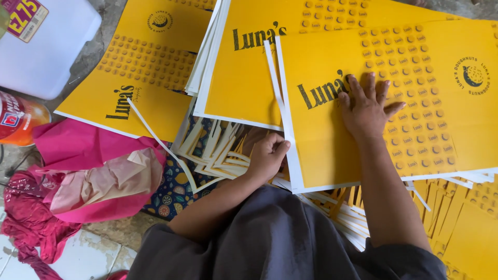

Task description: Peeling off thin white paper strips from the edges of yellow printed packaging sheets

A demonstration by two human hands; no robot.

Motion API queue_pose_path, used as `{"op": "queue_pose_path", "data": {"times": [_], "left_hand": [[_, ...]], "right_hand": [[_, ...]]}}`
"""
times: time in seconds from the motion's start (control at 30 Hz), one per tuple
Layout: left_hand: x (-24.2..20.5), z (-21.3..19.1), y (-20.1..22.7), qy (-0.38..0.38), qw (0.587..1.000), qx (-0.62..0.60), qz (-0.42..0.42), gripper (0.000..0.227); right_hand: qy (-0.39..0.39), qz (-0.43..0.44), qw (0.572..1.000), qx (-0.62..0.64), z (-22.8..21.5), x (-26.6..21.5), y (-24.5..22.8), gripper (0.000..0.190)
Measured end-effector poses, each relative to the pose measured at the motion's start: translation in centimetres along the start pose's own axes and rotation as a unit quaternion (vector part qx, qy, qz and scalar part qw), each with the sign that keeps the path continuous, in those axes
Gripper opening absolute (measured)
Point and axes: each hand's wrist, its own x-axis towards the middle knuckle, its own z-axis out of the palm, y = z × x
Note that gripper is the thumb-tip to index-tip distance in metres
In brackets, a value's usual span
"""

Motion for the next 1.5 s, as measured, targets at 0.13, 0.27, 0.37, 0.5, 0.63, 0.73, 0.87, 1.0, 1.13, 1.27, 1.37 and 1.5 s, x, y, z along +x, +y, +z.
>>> {"op": "queue_pose_path", "data": {"times": [0.13, 0.27, 0.37, 0.5, 0.63, 0.73, 0.87, 1.0, 1.13, 1.27, 1.37, 1.5], "left_hand": [[-0.8, -0.6, -0.3, 0.051, 0.994, 0.053, 0.084, 0.024], [-1.1, -2.4, 1.4, 0.041, 0.997, -0.051, 0.029, 0.018], [-1.9, -2.3, 3.1, -0.013, 0.997, -0.076, -0.008, 0.053], [-2.5, -2.3, 4.3, -0.075, 0.984, -0.108, -0.117, 0.049], [-1.4, -4.9, 5.4, -0.031, 0.988, -0.095, -0.120, 0.049], [-1.1, -5.1, 3.5, -0.027, 0.986, -0.116, -0.117, 0.054], [-1.3, -4.9, 3.4, -0.004, 0.986, -0.125, -0.113, 0.055], [-1.8, -5.6, 2.7, 0.016, 0.988, -0.125, -0.087, 0.057], [-1.7, -6.4, 4.3, 0.160, 0.950, 0.152, 0.221, 0.057], [2.7, -4.8, 5.6, 0.178, 0.876, 0.246, 0.375, 0.041], [6.2, -2.4, 6.8, 0.094, 0.840, 0.292, 0.447, 0.037], [10.1, 0.9, 7.9, -0.143, 0.818, 0.481, 0.280, 0.055]], "right_hand": [[0.019, 0.001, 1.000, -0.003, 0.2, 0.0, 0.0, 0.052], [0.024, 0.018, 0.999, 0.014, 0.6, 0.8, -0.1, 0.053], [0.021, 0.038, 0.998, 0.040, 0.9, 1.8, 0.5, 0.051], [0.113, 0.033, 0.923, 0.366, 0.0, 0.8, 2.0, 0.039], [0.035, 0.037, 0.852, 0.521, -2.3, -6.1, 1.2, 0.031], [-0.164, 0.088, 0.808, 0.559, -3.3, -13.3, -0.7, 0.047], [-0.344, 0.163, 0.615, 0.690, 3.6, -17.9, -1.8, 0.053], [-0.346, 0.199, 0.569, 0.719, 7.9, -16.8, -1.1, 0.055], [-0.284, 0.236, 0.576, 0.730, 9.7, -16.1, -0.9, 0.046], [-0.287, 0.233, 0.550, 0.749, 10.5, -16.1, -1.1, 0.044], [-0.259, 0.222, 0.553, 0.760, 9.7, -16.1, -1.7, 0.042], [-0.240, 0.248, 0.541, 0.767, 8.5, -16.2, -2.2, 0.029]]}}
